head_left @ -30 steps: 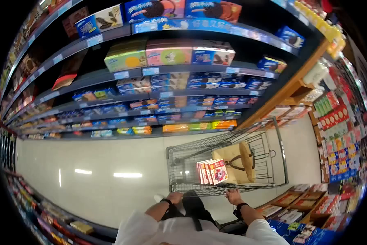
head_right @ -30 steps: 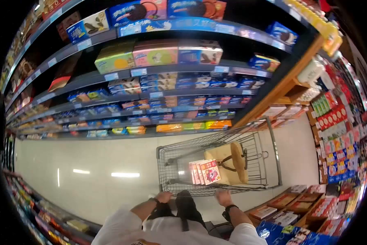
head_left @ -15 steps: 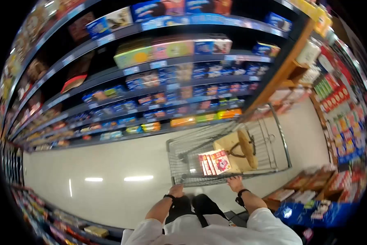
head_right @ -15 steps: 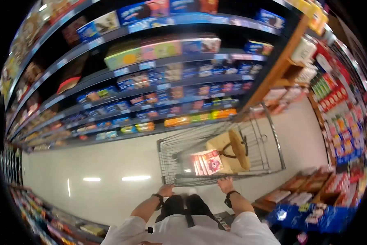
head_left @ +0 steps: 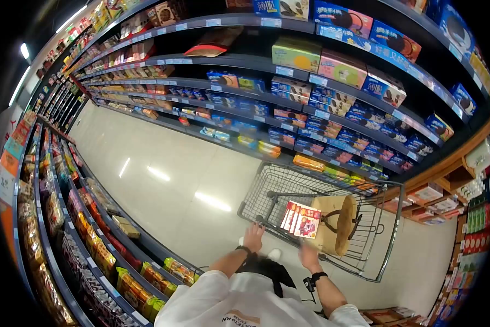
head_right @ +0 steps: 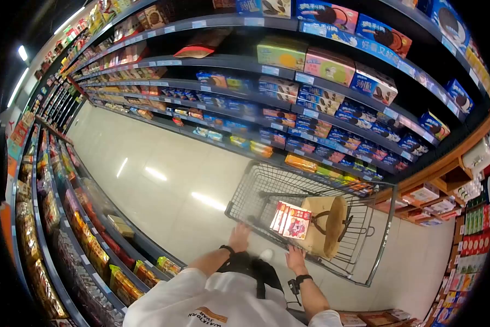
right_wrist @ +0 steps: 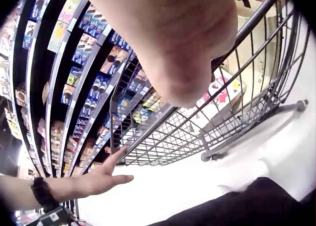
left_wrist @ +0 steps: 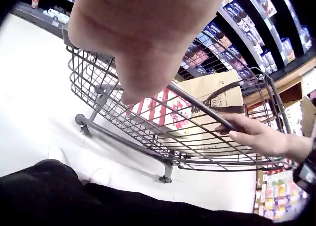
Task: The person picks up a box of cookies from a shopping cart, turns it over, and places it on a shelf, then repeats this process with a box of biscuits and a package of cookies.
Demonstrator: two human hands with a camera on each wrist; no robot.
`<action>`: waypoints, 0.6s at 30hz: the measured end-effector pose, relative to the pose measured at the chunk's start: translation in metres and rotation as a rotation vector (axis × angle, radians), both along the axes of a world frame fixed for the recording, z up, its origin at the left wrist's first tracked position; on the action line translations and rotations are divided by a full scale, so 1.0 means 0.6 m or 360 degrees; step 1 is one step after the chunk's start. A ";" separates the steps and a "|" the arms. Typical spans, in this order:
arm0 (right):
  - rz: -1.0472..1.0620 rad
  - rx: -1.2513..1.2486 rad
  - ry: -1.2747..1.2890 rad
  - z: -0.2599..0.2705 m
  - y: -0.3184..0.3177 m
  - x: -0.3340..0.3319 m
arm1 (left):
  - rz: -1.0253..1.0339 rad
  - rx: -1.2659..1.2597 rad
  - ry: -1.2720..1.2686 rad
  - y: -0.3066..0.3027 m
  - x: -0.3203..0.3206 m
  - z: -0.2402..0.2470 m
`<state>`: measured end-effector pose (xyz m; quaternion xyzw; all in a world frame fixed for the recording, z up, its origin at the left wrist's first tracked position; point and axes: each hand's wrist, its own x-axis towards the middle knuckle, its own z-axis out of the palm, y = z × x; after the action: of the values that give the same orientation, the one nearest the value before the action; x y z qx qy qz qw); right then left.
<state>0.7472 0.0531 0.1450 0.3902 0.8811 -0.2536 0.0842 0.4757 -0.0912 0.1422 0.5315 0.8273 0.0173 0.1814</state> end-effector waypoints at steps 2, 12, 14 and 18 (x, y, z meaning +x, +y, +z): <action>-0.0060 -0.0023 -0.0244 0.025 0.012 -0.004 | 0.0061 0.0034 -0.0016 -0.005 -0.020 0.016; -0.0135 0.0216 -0.0101 0.037 0.004 -0.003 | 0.0182 -0.0285 -0.0012 -0.002 -0.116 0.004; -0.0102 0.0034 -0.0251 0.047 0.017 -0.010 | 0.0175 -0.0382 -0.0051 0.001 -0.121 0.008; -0.0052 0.0107 -0.0193 0.043 0.014 -0.050 | 0.0194 -0.0352 -0.0038 -0.012 -0.156 0.011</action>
<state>0.7172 0.0617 0.1711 0.4216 0.8760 -0.2012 0.1201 0.3820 -0.0982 0.1491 0.4567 0.8527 -0.0567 0.2473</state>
